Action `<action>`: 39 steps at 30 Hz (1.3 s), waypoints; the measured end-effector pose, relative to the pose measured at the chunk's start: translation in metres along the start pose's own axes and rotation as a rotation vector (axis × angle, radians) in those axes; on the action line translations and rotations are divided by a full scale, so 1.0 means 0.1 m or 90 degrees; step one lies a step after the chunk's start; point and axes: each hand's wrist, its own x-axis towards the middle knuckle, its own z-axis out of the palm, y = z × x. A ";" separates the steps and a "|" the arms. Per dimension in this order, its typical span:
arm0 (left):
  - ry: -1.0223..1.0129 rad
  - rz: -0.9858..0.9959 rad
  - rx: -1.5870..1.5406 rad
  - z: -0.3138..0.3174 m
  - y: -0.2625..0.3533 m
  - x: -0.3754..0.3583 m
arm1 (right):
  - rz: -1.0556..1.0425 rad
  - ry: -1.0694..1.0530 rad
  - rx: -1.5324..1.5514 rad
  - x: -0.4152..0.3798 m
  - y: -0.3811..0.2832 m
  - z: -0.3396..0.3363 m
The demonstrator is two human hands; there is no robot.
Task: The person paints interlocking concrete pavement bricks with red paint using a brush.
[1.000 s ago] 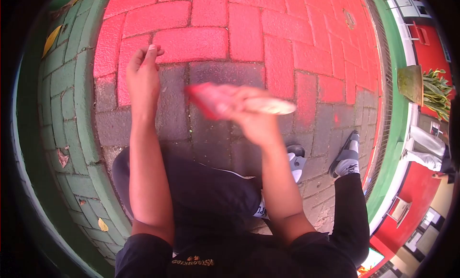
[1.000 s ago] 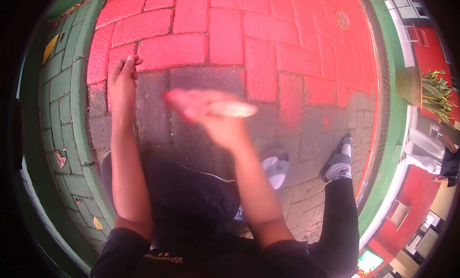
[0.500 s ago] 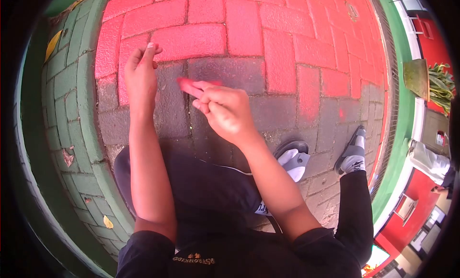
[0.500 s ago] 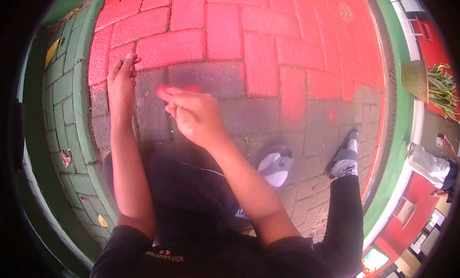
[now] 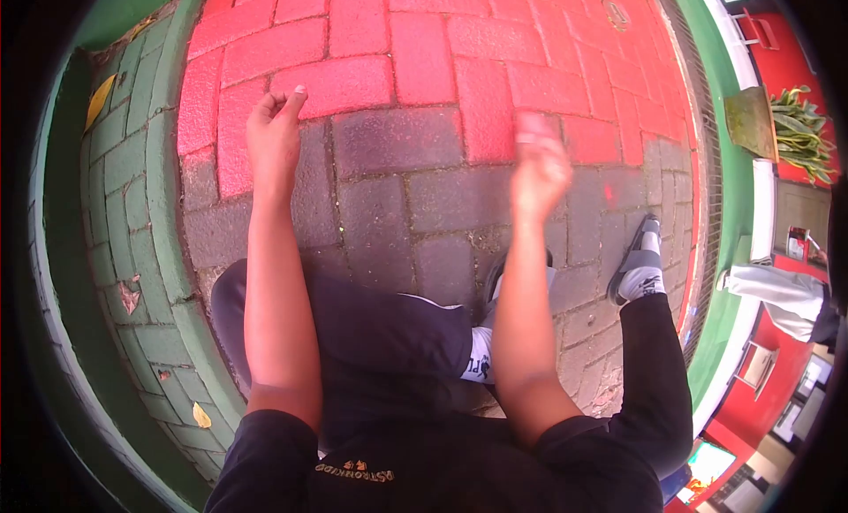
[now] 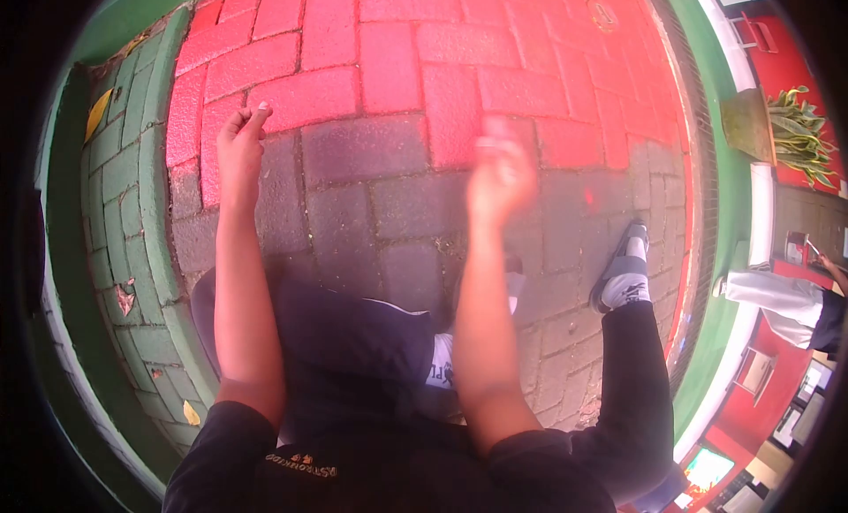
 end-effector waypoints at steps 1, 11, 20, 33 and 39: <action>-0.002 0.005 -0.005 0.02 0.01 -0.01 | 0.031 -0.176 0.095 -0.09 -0.01 0.12; 0.011 0.053 -0.076 0.06 -0.37 0.07 | 0.478 -0.217 0.134 -0.32 -0.79 -0.41; 0.005 0.091 -0.037 -0.03 -0.27 -0.28 | 0.032 -0.710 -0.508 0.45 -2.72 -1.84; -0.180 0.157 -0.200 0.05 -0.39 -0.26 | 0.083 -0.246 -0.716 0.49 -4.68 -4.41; -0.265 0.205 -0.031 0.23 -0.24 -0.23 | 0.044 -0.080 -0.822 0.67 -4.90 -5.44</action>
